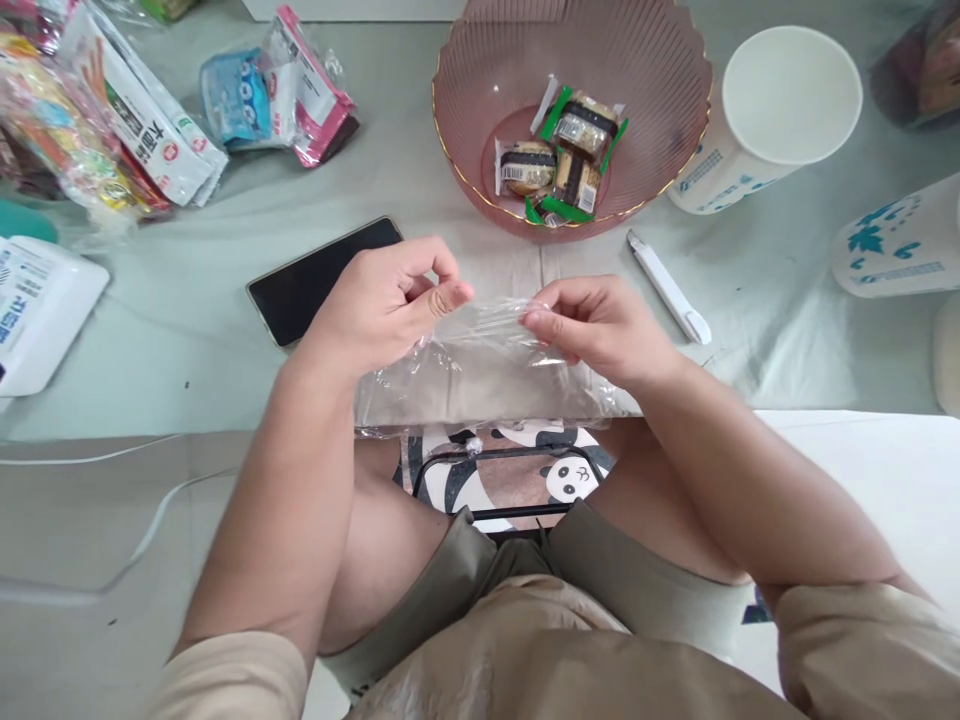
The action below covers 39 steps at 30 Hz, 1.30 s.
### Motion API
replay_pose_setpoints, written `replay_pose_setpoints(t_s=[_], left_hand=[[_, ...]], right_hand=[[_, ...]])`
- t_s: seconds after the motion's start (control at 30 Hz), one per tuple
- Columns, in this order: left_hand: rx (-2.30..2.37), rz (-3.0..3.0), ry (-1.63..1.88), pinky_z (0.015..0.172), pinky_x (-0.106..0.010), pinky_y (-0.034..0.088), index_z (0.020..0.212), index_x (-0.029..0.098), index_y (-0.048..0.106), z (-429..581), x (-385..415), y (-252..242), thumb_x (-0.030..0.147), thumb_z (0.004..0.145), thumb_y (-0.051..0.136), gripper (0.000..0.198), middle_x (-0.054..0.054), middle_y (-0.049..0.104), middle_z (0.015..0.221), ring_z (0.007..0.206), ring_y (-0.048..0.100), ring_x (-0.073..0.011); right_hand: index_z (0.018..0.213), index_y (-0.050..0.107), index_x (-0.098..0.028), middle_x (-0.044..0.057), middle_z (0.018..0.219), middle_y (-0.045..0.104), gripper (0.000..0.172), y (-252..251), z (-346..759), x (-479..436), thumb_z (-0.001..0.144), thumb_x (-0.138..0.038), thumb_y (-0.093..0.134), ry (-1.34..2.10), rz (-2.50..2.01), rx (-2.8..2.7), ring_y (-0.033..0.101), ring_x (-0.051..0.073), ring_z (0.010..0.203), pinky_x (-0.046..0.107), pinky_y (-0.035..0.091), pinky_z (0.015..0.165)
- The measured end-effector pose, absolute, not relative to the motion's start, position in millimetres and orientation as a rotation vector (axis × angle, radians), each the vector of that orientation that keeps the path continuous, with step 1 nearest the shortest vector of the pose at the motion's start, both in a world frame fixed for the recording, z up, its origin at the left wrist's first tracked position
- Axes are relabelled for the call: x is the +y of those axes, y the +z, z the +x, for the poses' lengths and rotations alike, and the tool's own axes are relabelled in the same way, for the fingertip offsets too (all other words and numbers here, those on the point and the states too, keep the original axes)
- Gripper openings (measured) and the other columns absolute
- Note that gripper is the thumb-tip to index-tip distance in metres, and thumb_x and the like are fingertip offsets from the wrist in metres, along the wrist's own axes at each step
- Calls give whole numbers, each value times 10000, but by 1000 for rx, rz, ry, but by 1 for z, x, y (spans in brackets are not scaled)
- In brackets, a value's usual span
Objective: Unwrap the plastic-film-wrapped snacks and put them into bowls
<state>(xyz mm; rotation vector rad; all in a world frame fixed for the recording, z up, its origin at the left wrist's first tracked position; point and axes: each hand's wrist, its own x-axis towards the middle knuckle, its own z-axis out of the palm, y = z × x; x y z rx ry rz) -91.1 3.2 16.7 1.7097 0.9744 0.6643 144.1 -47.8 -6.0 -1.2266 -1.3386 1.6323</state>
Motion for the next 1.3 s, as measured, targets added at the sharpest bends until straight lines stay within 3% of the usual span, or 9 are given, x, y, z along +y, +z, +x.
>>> replay_pose_setpoints(t_s=[0.17,0.27,0.43,0.67,0.87,1.07,1.2,1.3], left_hand=[[996,1725,646,345,-242,208,717,249,537,-92,4,14,644,850,786,486,95,425,417,331,351,-70],[988,1705,645,366,-253,208,722,250,532,-93,4,14,649,842,791,490,92,412,431,349,341,-72],[1022,1709,638,378,-270,215,716,250,531,-95,6,15,753,809,765,563,82,403,430,347,360,-81],[1001,1709,712,325,-283,199,734,255,528,-97,8,12,780,822,741,573,103,413,407,313,373,-59],[1041,1750,781,360,-314,183,775,260,485,-101,11,6,788,872,681,571,119,388,429,338,350,-46],[1082,1688,813,352,-338,167,751,260,535,-107,13,10,789,802,758,576,111,409,440,350,358,-53],[1096,1661,786,370,-335,179,752,263,544,-109,14,10,793,767,785,582,108,425,477,375,362,-50],[1110,1662,805,356,-332,185,744,258,541,-111,16,10,797,765,784,592,112,446,488,364,367,-39]], right_hand=[[798,644,-184,-53,623,495,297,-7,148,-48,784,-383,864,1476,-1255,-1314,345,52,501,240,225,459],[777,606,-207,-50,624,457,239,-7,149,-49,782,-296,827,1443,-1268,-1349,350,69,541,243,243,491],[726,491,-224,-60,631,403,294,-4,149,-48,754,-238,783,1450,-1254,-1413,313,71,559,254,240,516],[872,680,-187,-103,547,238,157,-2,151,-49,852,-321,758,1399,-1320,-1551,208,70,521,275,201,543],[784,672,-208,-50,581,351,310,-3,154,-49,844,-476,816,1246,-1345,-1454,299,95,564,283,229,557],[684,474,-233,-47,598,351,375,-4,163,-46,786,-318,825,1431,-1379,-1586,291,97,565,281,243,551],[623,355,-221,14,731,495,465,-2,165,-46,822,-276,772,1288,-1248,-1631,419,125,683,300,344,641],[614,329,-215,12,738,495,501,-1,167,-45,829,-267,778,1230,-1243,-1609,414,119,685,297,345,647]])
